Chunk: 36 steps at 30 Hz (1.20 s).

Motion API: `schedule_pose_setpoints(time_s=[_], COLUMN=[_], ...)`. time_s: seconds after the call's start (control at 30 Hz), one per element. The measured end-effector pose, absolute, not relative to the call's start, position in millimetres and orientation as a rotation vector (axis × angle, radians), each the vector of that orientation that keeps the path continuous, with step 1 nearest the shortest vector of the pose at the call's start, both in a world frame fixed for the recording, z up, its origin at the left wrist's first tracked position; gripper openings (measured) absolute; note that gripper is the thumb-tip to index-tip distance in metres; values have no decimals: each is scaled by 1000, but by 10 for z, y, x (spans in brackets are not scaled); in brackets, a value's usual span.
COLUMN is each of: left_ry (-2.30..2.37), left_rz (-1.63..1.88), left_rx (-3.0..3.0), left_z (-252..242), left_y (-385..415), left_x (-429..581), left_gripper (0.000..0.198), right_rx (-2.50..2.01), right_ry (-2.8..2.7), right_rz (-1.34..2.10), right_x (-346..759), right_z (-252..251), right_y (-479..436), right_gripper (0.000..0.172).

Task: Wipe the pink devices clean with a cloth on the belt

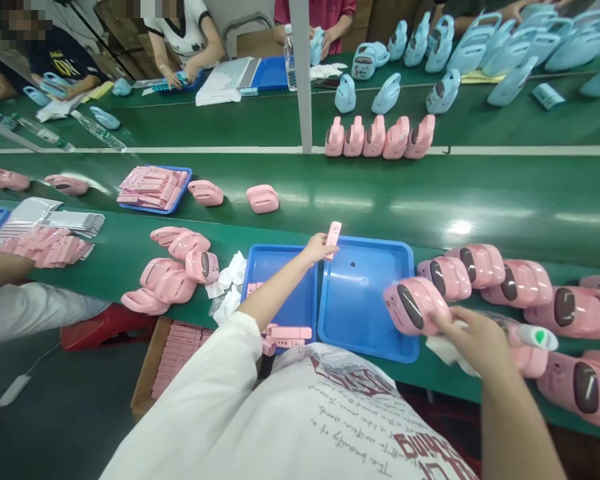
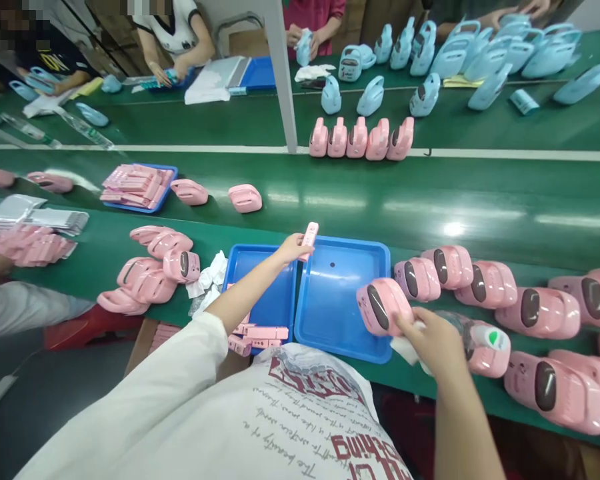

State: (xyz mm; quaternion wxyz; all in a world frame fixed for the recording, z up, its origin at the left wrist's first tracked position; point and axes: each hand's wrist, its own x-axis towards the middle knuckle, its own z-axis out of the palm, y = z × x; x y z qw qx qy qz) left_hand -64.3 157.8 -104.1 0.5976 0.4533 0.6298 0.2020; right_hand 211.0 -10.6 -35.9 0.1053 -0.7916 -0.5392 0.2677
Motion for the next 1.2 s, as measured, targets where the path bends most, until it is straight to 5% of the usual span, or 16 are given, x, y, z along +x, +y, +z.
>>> schedule_pose_setpoints(time_s=[0.13, 0.47, 0.67, 0.97, 1.2], left_ry=[1638, 1864, 2293, 2631, 2415], left_rz=[460, 501, 640, 686, 481], left_rx=[1192, 1339, 1095, 980, 1372], left_z=[-1224, -1596, -1657, -1462, -1170], left_y=[2307, 2847, 2663, 2975, 3003], left_x=[-546, -433, -1017, -1779, -2105], left_gripper=[33, 36, 65, 116, 62], right_rx=[-2201, -2131, -2088, -1981, -1899], right_ry=[-1511, -1463, -1435, -1374, -1168], right_rz=[680, 679, 777, 879, 1059], right_x=[1682, 1103, 1128, 1384, 1464], right_z=[-525, -1161, -1340, -1227, -1150], right_y=[978, 2463, 2498, 2246, 1748], right_gripper=[51, 54, 52, 78, 79])
